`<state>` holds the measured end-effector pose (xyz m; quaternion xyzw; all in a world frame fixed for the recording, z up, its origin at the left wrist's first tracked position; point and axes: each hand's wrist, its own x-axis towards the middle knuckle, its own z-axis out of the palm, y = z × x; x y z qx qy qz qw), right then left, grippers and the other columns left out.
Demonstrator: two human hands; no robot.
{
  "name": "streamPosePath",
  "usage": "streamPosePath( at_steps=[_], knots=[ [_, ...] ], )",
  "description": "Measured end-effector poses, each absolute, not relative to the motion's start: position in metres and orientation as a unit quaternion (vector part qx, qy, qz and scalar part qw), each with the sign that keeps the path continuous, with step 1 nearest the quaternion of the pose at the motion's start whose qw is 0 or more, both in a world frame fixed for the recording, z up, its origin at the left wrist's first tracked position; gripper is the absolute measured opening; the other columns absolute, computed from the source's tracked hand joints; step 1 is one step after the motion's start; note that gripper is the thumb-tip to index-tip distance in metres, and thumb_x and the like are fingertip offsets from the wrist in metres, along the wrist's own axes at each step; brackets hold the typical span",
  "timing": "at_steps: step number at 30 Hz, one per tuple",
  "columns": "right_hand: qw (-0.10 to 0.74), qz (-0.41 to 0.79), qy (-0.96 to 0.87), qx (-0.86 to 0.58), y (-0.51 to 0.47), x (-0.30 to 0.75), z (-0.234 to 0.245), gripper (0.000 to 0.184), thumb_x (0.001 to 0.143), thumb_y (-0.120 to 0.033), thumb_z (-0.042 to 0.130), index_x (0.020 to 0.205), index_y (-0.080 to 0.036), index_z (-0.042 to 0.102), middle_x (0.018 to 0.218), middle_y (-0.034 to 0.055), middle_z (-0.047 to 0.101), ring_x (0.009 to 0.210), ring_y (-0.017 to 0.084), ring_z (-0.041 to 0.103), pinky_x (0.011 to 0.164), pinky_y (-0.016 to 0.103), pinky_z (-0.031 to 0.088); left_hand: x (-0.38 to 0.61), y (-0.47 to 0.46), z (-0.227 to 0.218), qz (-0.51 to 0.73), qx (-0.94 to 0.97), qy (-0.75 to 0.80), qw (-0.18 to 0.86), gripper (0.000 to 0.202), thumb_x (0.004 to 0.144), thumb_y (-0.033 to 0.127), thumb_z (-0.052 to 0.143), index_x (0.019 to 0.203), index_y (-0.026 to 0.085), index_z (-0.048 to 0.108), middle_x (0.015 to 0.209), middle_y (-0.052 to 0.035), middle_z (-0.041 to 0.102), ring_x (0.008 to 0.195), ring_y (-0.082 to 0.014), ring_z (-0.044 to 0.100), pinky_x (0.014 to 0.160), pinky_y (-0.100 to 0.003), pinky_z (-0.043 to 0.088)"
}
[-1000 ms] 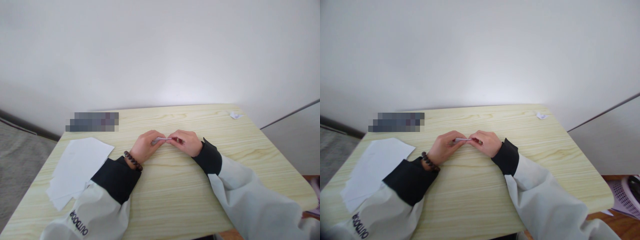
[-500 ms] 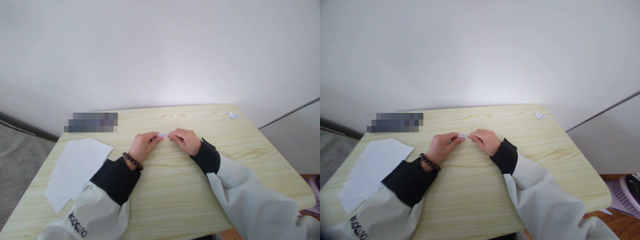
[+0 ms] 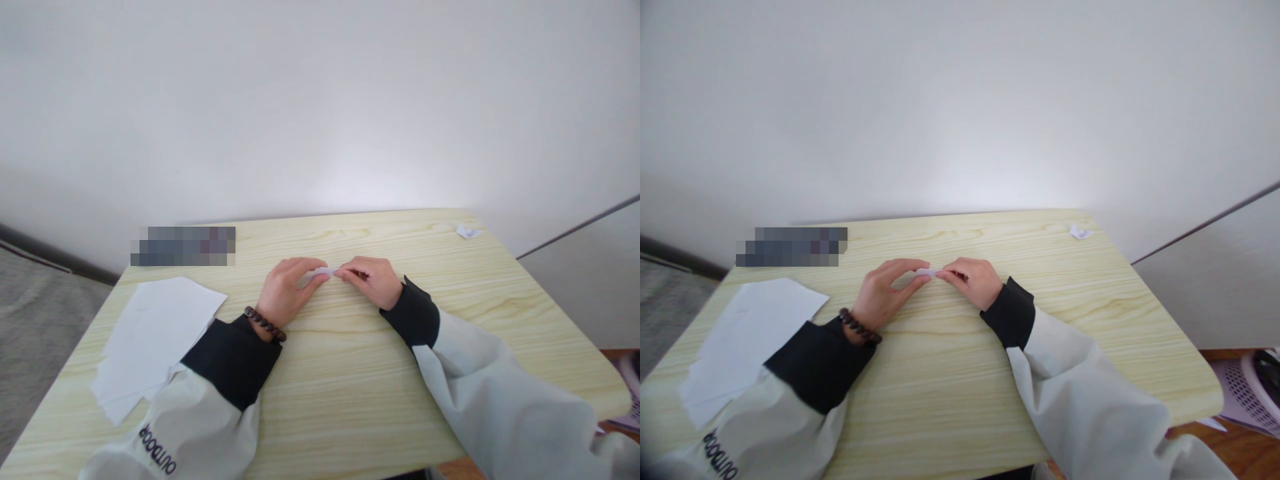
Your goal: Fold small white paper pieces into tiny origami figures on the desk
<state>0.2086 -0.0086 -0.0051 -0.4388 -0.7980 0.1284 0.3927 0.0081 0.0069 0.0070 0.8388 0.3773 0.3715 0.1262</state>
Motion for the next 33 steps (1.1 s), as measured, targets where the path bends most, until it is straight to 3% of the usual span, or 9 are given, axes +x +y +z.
streamPosePath(
  at_steps=[5,13,19,22,26,33],
  knots=[
    [0.374,0.143,-0.809,-0.431,-0.0116,0.2075,-0.0034,0.028,0.088,-0.035,0.05,0.076,-0.016,0.067,0.063,0.001,0.064,0.052,0.008,0.052,0.051,0.019,0.038,0.0084,0.0101,0.0081,0.397,0.842,0.352,0.099,0.011,0.082,0.027,0.059,0.083,0.02,0.066,0.083,-0.0041,0.06,0.083,-0.0164,0.054,0.075,-0.03,0.046],
    [0.371,0.184,-0.796,-0.441,-0.0153,0.2081,0.0026,0.032,0.09,-0.029,0.043,0.07,-0.015,0.064,0.061,0.0006,0.063,0.047,0.007,0.049,0.049,0.019,0.036,0.008,0.0107,0.0062,0.348,0.865,0.349,0.09,0.012,0.087,0.025,0.051,0.084,0.018,0.06,0.081,-0.0033,0.065,0.079,-0.0167,0.055,0.075,-0.031,0.044],
    [0.426,0.212,-0.742,-0.471,-0.0134,0.2057,-0.0038,0.016,0.086,-0.028,0.049,0.096,-0.017,0.055,0.07,0.0014,0.067,0.049,0.008,0.053,0.046,0.018,0.039,0.009,0.008,0.0073,0.343,0.859,0.367,0.101,0.013,0.087,0.024,0.049,0.088,0.017,0.059,0.079,-0.0025,0.063,0.074,-0.0144,0.056,0.069,-0.026,0.045],
    [0.445,0.211,-0.73,-0.474,-0.013,0.2055,-0.0063,0.015,0.083,-0.028,0.053,0.093,-0.018,0.053,0.069,0.0017,0.066,0.047,0.007,0.053,0.044,0.017,0.04,0.0099,0.0064,0.0066,0.347,0.853,0.375,0.109,0.013,0.086,0.024,0.05,0.089,0.017,0.06,0.074,-0.0007,0.062,0.069,-0.0126,0.056,0.065,-0.024,0.044],
    [0.437,0.195,-0.746,-0.463,-0.0139,0.2061,-0.0056,0.01,0.084,-0.026,0.051,0.087,-0.019,0.057,0.069,0.0006,0.068,0.046,0.007,0.056,0.047,0.018,0.044,0.0105,0.0049,0.0067,0.356,0.846,0.381,0.109,0.014,0.085,0.024,0.052,0.093,0.018,0.062,0.073,0.0005,0.062,0.068,-0.0114,0.057,0.064,-0.022,0.044],
    [0.428,0.141,-0.767,-0.456,-0.0146,0.2053,-0.0056,0.015,0.083,-0.021,0.056,0.091,-0.02,0.068,0.081,-0.0007,0.073,0.045,0.006,0.061,0.046,0.016,0.046,0.0105,0.0041,0.0096,0.364,0.839,0.386,0.117,0.015,0.083,0.023,0.055,0.093,0.017,0.064,0.07,0.0015,0.062,0.064,-0.0104,0.056,0.062,-0.021,0.043]
  ],
)
